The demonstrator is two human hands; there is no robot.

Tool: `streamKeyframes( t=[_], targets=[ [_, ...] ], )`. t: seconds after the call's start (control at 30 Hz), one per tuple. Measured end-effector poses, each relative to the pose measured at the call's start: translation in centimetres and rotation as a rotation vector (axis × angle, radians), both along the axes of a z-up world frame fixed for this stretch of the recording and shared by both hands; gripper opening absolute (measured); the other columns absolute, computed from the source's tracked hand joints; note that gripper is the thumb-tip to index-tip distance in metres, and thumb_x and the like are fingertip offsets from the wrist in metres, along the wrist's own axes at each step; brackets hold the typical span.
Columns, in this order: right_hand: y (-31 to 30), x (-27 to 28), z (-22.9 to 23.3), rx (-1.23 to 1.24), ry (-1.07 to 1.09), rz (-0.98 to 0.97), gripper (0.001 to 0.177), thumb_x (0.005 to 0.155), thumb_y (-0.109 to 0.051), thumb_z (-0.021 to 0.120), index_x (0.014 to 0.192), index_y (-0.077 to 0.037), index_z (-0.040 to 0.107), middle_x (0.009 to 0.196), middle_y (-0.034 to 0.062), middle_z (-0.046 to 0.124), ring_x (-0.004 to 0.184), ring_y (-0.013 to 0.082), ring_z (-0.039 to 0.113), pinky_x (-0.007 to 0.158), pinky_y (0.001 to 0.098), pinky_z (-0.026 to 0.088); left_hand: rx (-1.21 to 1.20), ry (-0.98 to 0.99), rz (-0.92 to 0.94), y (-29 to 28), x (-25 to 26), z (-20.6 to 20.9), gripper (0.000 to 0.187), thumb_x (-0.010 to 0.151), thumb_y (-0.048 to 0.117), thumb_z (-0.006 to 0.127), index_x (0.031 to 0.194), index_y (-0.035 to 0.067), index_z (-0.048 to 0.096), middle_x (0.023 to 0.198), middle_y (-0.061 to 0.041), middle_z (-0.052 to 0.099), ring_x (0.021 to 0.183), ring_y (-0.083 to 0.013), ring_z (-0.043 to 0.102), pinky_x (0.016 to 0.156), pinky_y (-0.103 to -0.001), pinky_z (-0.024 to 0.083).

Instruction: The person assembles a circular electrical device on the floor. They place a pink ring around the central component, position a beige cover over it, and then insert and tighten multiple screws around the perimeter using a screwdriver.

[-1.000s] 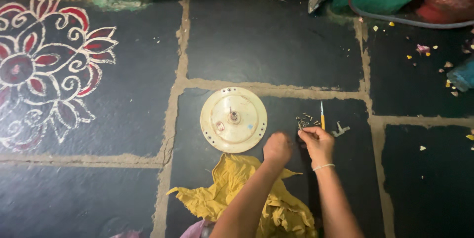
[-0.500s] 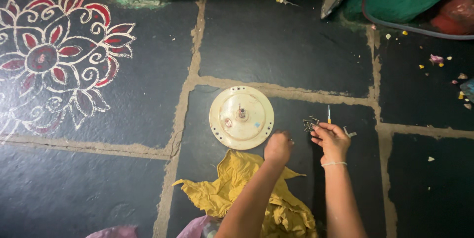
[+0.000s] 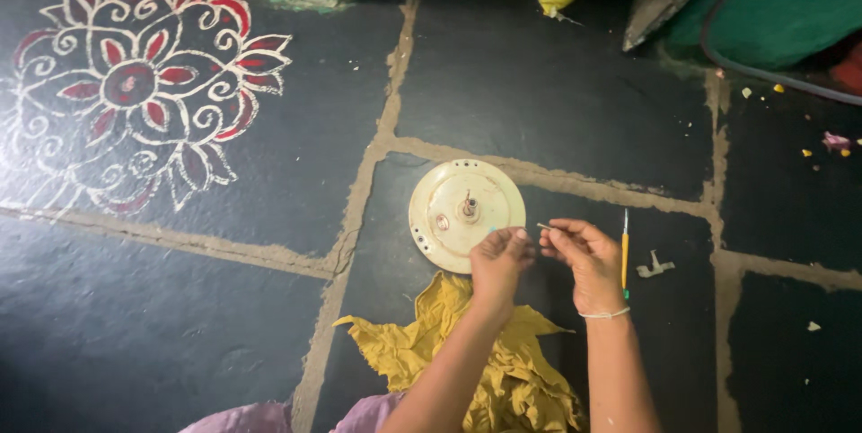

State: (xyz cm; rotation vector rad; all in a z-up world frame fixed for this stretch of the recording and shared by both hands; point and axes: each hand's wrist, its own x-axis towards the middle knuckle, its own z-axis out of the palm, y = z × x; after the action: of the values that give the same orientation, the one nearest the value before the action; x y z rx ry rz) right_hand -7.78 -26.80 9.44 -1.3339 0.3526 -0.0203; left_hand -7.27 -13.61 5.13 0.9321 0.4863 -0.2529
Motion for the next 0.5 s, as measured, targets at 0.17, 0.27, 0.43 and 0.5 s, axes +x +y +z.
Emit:
streamKeyframes(
  t=[0.17,0.27,0.43,0.5],
  targets=[
    [2.5,0.3,0.7,0.034,-0.015,0.116,0.018,0.091,-0.001,0.071,0.107,0.005,0.072,0.095,0.0112,0.076,0.086,0.0155,0.073,0.080,0.0296,0.060,-0.022,-0.044,0.036,2.7,0.4,1.7,0.016,0.096,0.011,0.068,0.104,-0.003,0.068,0.090,-0.007,0.072,0.079,-0.0122,0.070,0.072,-0.027,0.058],
    [3.2,0.1,0.1,0.032,0.005,0.097,0.017,0.089,-0.001,0.071,0.106,0.004,0.072,0.095,0.0099,0.077,0.083,0.0145,0.072,0.080,0.0285,0.059,0.053,-0.083,0.021,3.2,0.3,2.0,0.017,0.096,0.010,0.069,0.107,-0.003,0.069,0.091,-0.006,0.072,0.081,-0.0117,0.068,0.074,-0.027,0.057],
    [3.3,-0.4,-0.6,-0.006,0.008,0.094,0.018,0.089,-0.001,0.074,0.106,0.005,0.072,0.094,0.0097,0.075,0.079,0.0146,0.070,0.077,0.0280,0.058,0.133,-0.176,-0.012,3.6,-0.3,2.0,0.020,0.097,0.009,0.068,0.111,-0.005,0.068,0.094,-0.006,0.074,0.084,-0.0126,0.070,0.075,-0.025,0.055],
    [3.4,-0.5,-0.5,-0.009,0.009,0.088,0.018,0.089,-0.001,0.075,0.105,0.005,0.072,0.093,0.0097,0.075,0.079,0.0145,0.070,0.077,0.0279,0.058,0.197,-0.214,-0.023,3.8,-0.4,2.2,0.020,0.097,0.008,0.068,0.111,-0.006,0.069,0.093,-0.007,0.074,0.083,-0.0126,0.069,0.074,-0.025,0.054]
  ],
)
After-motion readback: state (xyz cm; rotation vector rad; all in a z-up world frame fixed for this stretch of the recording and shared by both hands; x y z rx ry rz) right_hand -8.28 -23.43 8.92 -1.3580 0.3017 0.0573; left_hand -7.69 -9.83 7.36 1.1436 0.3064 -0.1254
